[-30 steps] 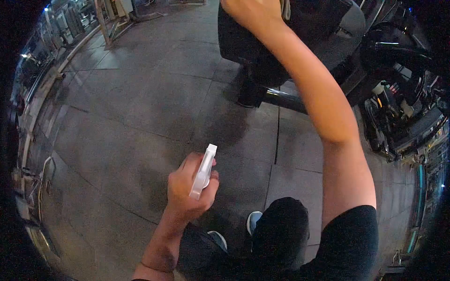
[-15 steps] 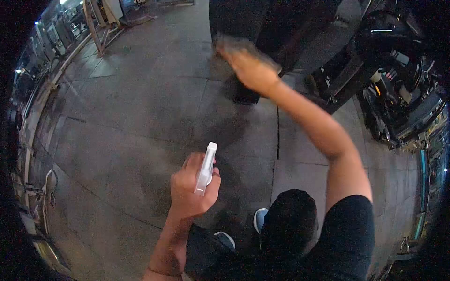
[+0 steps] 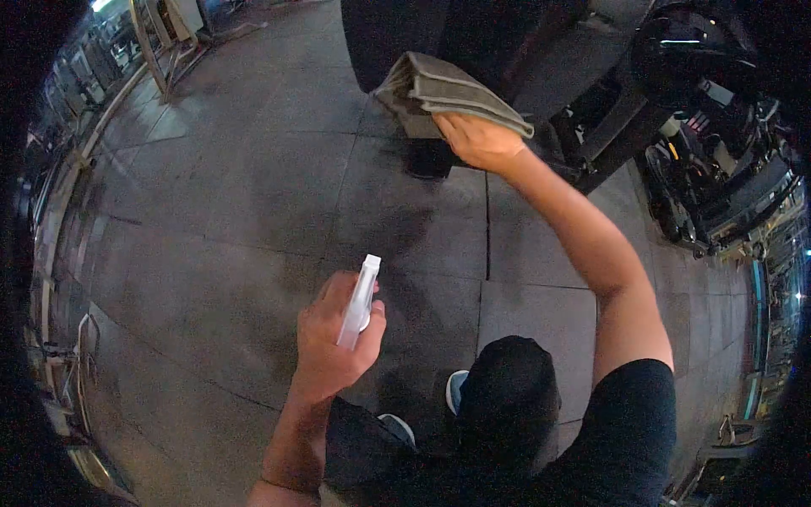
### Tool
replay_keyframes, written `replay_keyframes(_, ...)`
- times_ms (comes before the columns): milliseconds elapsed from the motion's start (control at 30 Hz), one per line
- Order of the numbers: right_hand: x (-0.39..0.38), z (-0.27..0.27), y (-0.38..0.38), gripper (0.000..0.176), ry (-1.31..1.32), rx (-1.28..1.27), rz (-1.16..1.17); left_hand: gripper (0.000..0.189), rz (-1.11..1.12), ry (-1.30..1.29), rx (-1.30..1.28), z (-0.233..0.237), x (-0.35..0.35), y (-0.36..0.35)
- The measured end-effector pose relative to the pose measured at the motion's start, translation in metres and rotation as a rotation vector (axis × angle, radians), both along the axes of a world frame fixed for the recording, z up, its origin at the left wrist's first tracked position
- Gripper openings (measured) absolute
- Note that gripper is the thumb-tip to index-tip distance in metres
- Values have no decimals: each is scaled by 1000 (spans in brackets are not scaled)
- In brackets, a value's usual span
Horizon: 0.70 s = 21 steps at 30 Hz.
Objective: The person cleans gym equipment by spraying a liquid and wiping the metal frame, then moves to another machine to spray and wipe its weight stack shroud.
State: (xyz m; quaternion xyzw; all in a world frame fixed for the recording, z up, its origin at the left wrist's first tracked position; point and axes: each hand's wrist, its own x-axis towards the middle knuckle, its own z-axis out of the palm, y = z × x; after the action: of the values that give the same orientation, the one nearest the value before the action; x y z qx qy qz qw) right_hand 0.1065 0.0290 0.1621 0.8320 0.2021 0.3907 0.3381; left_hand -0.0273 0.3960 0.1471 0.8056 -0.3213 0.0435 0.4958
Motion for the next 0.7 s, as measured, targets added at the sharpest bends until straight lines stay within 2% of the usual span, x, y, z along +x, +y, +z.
replay_keyframes(67, -3, 44, -17, 50, 187, -152, 194, 27, 22, -18, 39, 6, -4, -1)
replay_keyframes(100, -8, 61, -18, 51, 272, 16, 122, 27, 22, -28, 38, 8, -6, -3)
replay_keyframes(133, -9, 94, -1, 62, 360, 176, -145, 28, 25, 12, 42, 10, -11, -3)
replay_keyframes(167, -19, 136, 21, 83, 272, 238, -241, 28, 25, 52, 46, 11, -13, -5)
replay_keyframes(200, -13, 155, 13, 95, -47, 158, 108, 28, 18, 53, 54, 11, -15, -5)
replay_keyframes(267, -25, 171, 39, 71, -92, 84, 6, 29, 4, 43, 51, 11, -15, -6)
replay_keyframes(333, -13, 122, 31, 82, -270, 95, 91, 28, 17, 8, 57, 11, -17, -7)
replay_keyframes(367, 2, 71, 13, 100, -125, 188, -10, 28, 35, -22, 59, 11, -19, -6)
replay_keyframes(400, -2, 37, 20, 95, 276, 398, -306, 28, 36, -30, 65, 13, -20, -5)
replay_keyframes(433, 16, -24, -9, 88, 288, 359, -69, 27, 48, -9, 39, 14, -22, -3)
replay_keyframes(467, 33, -81, -41, 83, 559, 384, -200, 26, 55, 14, 12, 15, -24, -2)
replay_keyframes(500, 22, -88, -37, 41, 462, 403, -90, 26, 48, 10, 17, 15, -24, -1)
replay_keyframes(567, 22, -86, -39, 41, 399, 389, -53, 24, 44, -170, -21, 10, -25, 7)
replay_keyframes(600, 20, -85, -39, 40, 339, 371, -3, 24, 19, -167, -22, 12, -28, 8)
replay_keyframes(667, -17, -2, -10, 51, 65, 249, -17, 20, 102, -76, -36, 16, -32, 11)
replay_keyframes(700, -12, 34, -15, 61, -4, 316, 75, 19, 99, -32, -40, 18, -33, 14)
